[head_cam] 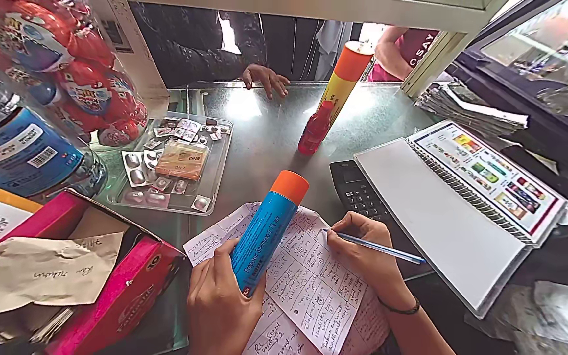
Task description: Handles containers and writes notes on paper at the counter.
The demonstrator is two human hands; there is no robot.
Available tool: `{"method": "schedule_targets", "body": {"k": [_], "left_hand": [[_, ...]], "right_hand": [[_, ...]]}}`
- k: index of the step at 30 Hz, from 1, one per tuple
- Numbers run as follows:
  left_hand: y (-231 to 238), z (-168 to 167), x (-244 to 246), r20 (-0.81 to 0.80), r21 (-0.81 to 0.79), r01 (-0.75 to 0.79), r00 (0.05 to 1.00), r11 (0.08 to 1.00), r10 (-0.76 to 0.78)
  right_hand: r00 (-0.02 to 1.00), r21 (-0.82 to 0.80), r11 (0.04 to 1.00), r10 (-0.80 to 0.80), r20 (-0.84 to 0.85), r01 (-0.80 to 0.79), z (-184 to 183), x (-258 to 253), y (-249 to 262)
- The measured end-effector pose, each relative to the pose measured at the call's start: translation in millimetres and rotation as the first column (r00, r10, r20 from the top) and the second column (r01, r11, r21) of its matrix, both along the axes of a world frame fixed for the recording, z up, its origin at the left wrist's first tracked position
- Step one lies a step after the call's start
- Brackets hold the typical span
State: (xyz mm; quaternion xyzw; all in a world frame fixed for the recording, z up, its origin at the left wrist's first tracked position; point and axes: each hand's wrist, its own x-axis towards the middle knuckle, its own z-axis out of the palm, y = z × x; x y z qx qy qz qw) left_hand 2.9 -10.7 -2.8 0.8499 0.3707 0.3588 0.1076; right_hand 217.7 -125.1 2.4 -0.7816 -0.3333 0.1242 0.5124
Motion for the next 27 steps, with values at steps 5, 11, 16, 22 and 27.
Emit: {"method": "schedule_targets", "body": {"k": [5,11,16,22,27], "left_hand": [[0.6,0.4,0.1,0.008,-0.006,0.001,1.000,1.000,0.000],[0.0,-0.2,0.1,0.015,-0.005,0.006,1.000,1.000,-0.006],[-0.4,0.2,0.2,0.011,-0.004,0.006,1.000,1.000,-0.006],[-0.9,-0.1,-0.3,0.009,-0.008,0.003,1.000,1.000,-0.003],[-1.0,0.0,-0.2,0.014,-0.015,0.001,1.000,1.000,-0.001]], "right_hand": [[1.000,-0.018,1.000,-0.017,-0.017,0.016,2.1,-0.3,1.5],[0.991,0.031,0.991,0.130,0.026,-0.131,4.6,-3.8,-9.4],[0.987,-0.014,0.989,0.149,0.064,-0.148,-0.7,-6.0,-10.1],[0.994,-0.011,0.995,0.098,0.056,-0.098,-0.6,-7.6,-8.7],[0.994,0.003,0.995,0.100,0.040,-0.101,-1.0,-5.4,-10.0]]}}
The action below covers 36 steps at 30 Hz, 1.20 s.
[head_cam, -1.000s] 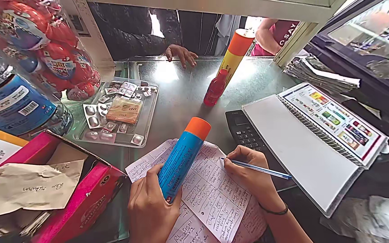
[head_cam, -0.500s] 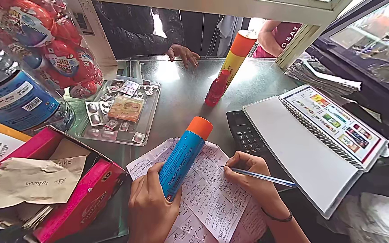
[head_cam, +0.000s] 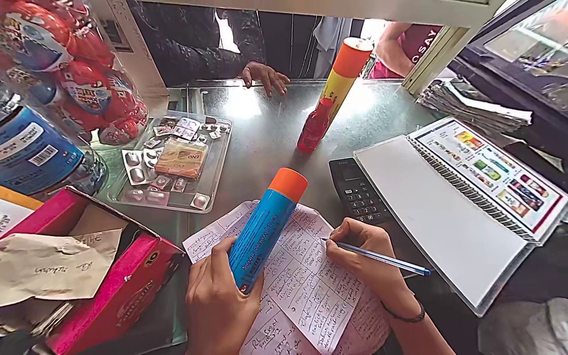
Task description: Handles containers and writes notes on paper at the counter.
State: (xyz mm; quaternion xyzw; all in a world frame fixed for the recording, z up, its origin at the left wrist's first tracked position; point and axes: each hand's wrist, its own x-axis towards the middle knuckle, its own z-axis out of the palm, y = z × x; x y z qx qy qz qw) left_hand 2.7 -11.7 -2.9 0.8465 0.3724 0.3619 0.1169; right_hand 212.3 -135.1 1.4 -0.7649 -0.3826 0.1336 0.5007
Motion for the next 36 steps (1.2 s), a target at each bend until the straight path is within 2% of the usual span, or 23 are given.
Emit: {"method": "schedule_targets", "body": {"k": [4,14,18,23,29,32,34,36], "left_hand": [[0.1,0.1,0.3,0.008,-0.003,0.003,1.000,1.000,-0.003],[-0.3,-1.2,-0.8,0.002,-0.004,0.009,1.000,1.000,-0.009],[-0.2,-0.8,-0.6,0.002,-0.004,0.005,1.000,1.000,-0.005],[1.1,-0.6,-0.3,0.007,0.000,0.009,1.000,1.000,-0.009],[1.3,-0.9,-0.6,0.003,-0.005,0.015,1.000,1.000,-0.015],[1.6,-0.5,0.1,-0.002,-0.002,0.010,1.000,1.000,-0.010],[1.1,-1.2,-0.5,0.009,-0.010,0.011,1.000,1.000,-0.011],[2.7,-1.7,0.3,0.030,-0.013,0.016,0.999,1.000,-0.015]], "right_hand": [[0.999,0.009,0.999,-0.049,0.005,0.049,-1.1,0.4,1.0],[1.000,-0.025,0.999,-0.027,-0.001,0.027,0.2,1.7,-1.1],[0.997,-0.035,0.997,-0.072,0.017,0.073,-0.2,0.9,2.1],[1.000,0.020,1.000,-0.007,-0.007,0.007,3.6,0.5,-6.1],[0.997,-0.027,0.997,0.072,0.030,-0.071,2.5,-0.3,-8.9],[0.993,-0.058,0.998,-0.026,0.114,0.033,3.5,2.6,-8.2],[0.982,-0.016,0.995,-0.096,0.165,0.100,7.3,3.5,-6.6],[0.988,0.094,0.996,-0.014,0.152,0.000,21.3,3.4,-0.6]]}}
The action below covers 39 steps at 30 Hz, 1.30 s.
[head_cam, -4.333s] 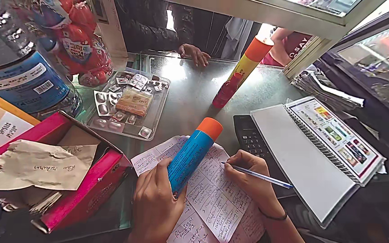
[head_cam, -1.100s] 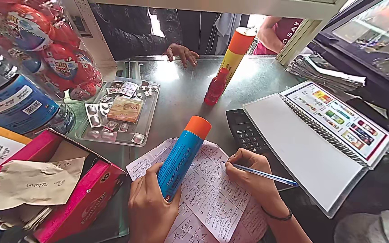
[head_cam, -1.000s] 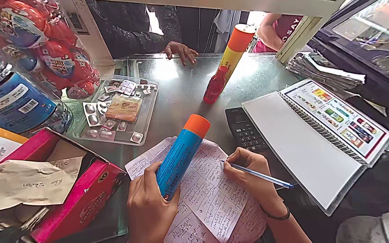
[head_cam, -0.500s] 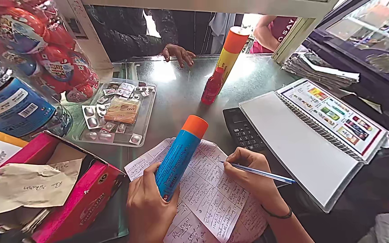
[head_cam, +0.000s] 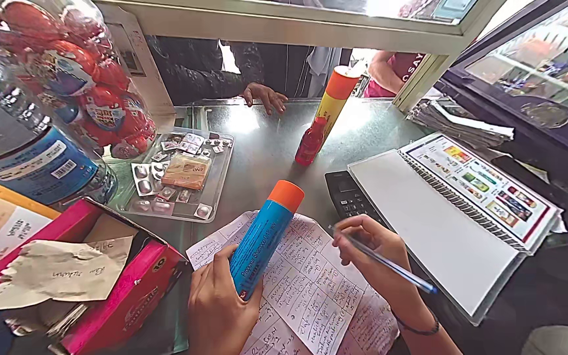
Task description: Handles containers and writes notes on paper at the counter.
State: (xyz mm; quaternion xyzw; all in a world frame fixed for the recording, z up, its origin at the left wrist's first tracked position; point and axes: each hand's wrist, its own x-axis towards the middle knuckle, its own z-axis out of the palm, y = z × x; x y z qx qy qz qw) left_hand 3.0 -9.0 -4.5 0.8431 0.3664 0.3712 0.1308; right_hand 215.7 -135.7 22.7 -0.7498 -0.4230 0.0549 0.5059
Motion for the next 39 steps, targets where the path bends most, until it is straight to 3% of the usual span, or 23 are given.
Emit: {"method": "schedule_targets", "body": {"k": [4,7,11,13,15,16,18,22,26,29,34,37,39], "left_hand": [[-2.2,0.3,-2.7,0.024,-0.010,0.011,1.000,1.000,-0.011],[-3.2,2.0,-3.3,0.083,-0.076,0.001,0.997,0.997,0.006],[-3.2,1.1,-3.8,0.126,-0.134,-0.008,0.992,0.991,0.025],[-2.1,2.5,-3.6,0.140,-0.173,0.015,0.990,0.985,0.009],[-0.1,0.4,-3.6,0.131,-0.176,0.044,0.991,0.983,-0.021],[0.2,-1.1,-4.5,0.118,-0.172,0.056,0.992,0.983,-0.036],[0.1,-0.8,-5.6,0.085,-0.159,0.069,0.995,0.985,-0.056],[2.6,-3.2,-4.4,-0.004,-0.118,0.102,0.995,0.988,-0.103],[4.8,-6.7,-5.4,-0.026,-0.089,0.119,0.992,0.989,-0.121],[5.7,-10.8,-4.8,-0.008,-0.077,0.139,0.990,0.987,-0.140],[6.9,-13.2,-5.2,-0.014,-0.058,0.149,0.989,0.987,-0.150],[7.4,-15.3,-4.3,0.015,-0.018,0.170,0.985,0.985,-0.170],[8.2,-16.9,-3.2,0.047,0.019,0.181,0.982,0.983,-0.182]], "right_hand": [[0.966,-0.014,0.975,0.223,0.134,-0.223,26.0,-0.8,30.5],[0.906,-0.011,0.919,0.388,-0.169,-0.395,38.6,-8.9,64.3],[0.801,0.080,0.907,0.404,-0.441,-0.414,51.0,-27.4,99.3],[0.859,0.097,0.887,0.461,-0.220,-0.451,71.1,-26.0,110.7],[0.909,0.063,0.921,0.365,0.201,-0.383,97.2,-14.9,125.4],[0.900,0.053,0.947,0.284,0.331,-0.318,107.6,-6.8,137.0],[0.888,0.056,0.977,0.162,0.431,-0.206,114.6,10.2,166.8],[0.893,0.022,0.996,0.071,0.445,-0.090,94.7,44.5,219.4],[0.894,-0.060,0.997,0.074,0.443,-0.053,90.5,61.7,240.8],[0.877,-0.159,0.987,0.050,0.479,0.030,113.6,56.3,228.3],[0.791,-0.029,0.952,-0.235,0.565,0.304,153.9,87.2,179.0],[0.874,-0.179,0.930,-0.219,0.435,0.322,142.1,131.1,167.2],[0.918,-0.167,0.950,-0.196,0.344,0.265,123.7,153.9,165.5]]}}
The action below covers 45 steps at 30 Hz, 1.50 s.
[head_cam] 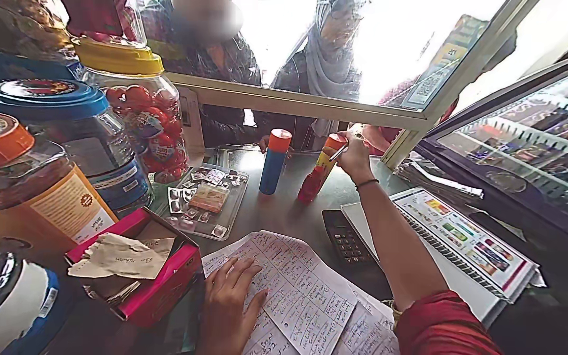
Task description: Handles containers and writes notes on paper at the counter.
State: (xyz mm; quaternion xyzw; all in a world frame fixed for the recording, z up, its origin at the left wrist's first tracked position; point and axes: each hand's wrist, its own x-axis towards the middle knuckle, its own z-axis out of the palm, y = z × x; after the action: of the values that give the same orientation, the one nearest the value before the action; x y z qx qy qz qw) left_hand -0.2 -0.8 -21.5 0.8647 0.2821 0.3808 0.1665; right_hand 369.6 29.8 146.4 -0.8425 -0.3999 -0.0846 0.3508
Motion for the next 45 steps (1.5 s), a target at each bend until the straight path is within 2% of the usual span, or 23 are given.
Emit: {"method": "schedule_targets", "body": {"k": [3,6,9,11,14,15,17,19,22,25,29,33,35,37,40,42,45], "left_hand": [[1.1,0.0,-1.3,0.035,0.014,0.001,0.999,1.000,-0.001],[1.0,1.3,0.1,0.106,0.019,-0.008,0.994,1.000,0.006],[0.8,9.2,2.9,0.258,-0.026,0.084,0.963,0.996,-0.074],[0.5,18.3,2.9,0.380,-0.106,0.257,0.903,0.961,-0.200],[-1.1,26.6,6.6,0.536,-0.226,0.544,0.762,0.808,-0.363],[-2.4,26.8,8.7,0.569,-0.261,0.614,0.721,0.745,-0.395],[-5.3,26.6,12.4,0.643,-0.333,0.718,0.647,0.611,-0.410],[-9.9,30.7,13.8,0.713,-0.484,0.734,0.646,0.476,-0.273],[-8.5,35.5,7.7,0.745,-0.603,0.748,0.653,0.278,-0.140],[-9.1,34.8,0.0,0.733,-0.636,0.735,0.670,0.235,-0.113],[-8.5,33.4,-4.0,0.666,-0.701,0.676,0.734,0.226,-0.132],[-9.9,30.0,-1.6,0.611,-0.755,0.604,0.789,0.254,-0.063],[-10.1,26.3,1.0,0.555,-0.771,0.530,0.831,0.352,-0.033],[-13.2,22.0,3.3,0.469,-0.744,0.419,0.882,0.521,-0.040],[-17.7,20.4,5.9,0.322,-0.657,0.267,0.945,0.705,-0.058],[-19.5,21.8,6.0,0.238,-0.601,0.198,0.969,0.775,-0.064],[-17.9,23.2,5.0,0.166,-0.560,0.157,0.983,0.814,-0.076]], "right_hand": [[0.996,0.248,0.969,-0.032,0.089,0.009,-9.2,15.3,-16.6],[0.974,0.415,0.908,-0.046,0.223,-0.052,24.3,16.8,-50.1],[0.954,0.325,0.906,0.208,0.214,-0.271,70.9,-11.3,-88.5],[0.891,0.281,0.847,0.445,0.093,-0.452,75.6,-39.0,-99.1],[0.670,0.336,0.682,0.722,-0.171,-0.650,44.9,-82.0,-91.0],[0.595,0.366,0.649,0.760,-0.261,-0.668,31.3,-98.8,-88.3],[0.527,0.408,0.658,0.753,-0.394,-0.633,8.1,-134.4,-87.1],[0.573,0.402,0.714,0.701,-0.426,-0.574,-8.5,-155.6,-86.3],[0.738,0.320,0.816,0.574,-0.354,-0.481,-29.8,-155.0,-93.5],[0.773,0.343,0.878,0.464,-0.433,-0.335,-53.8,-144.0,-109.8],[0.673,0.384,0.895,0.428,-0.603,-0.226,-81.7,-137.4,-135.0],[0.693,0.368,0.903,0.410,-0.592,-0.220,-104.1,-139.2,-153.4],[0.674,0.375,0.875,0.478,-0.563,-0.307,-114.8,-140.2,-158.2],[0.654,0.345,0.849,0.528,-0.542,-0.399,-126.3,-140.8,-158.4],[0.679,0.278,0.863,0.503,-0.534,-0.421,-135.1,-141.2,-154.5],[0.709,0.228,0.886,0.460,-0.534,-0.403,-134.2,-140.9,-151.8],[0.773,0.171,0.918,0.393,-0.498,-0.357,-131.7,-140.6,-151.4]]}}
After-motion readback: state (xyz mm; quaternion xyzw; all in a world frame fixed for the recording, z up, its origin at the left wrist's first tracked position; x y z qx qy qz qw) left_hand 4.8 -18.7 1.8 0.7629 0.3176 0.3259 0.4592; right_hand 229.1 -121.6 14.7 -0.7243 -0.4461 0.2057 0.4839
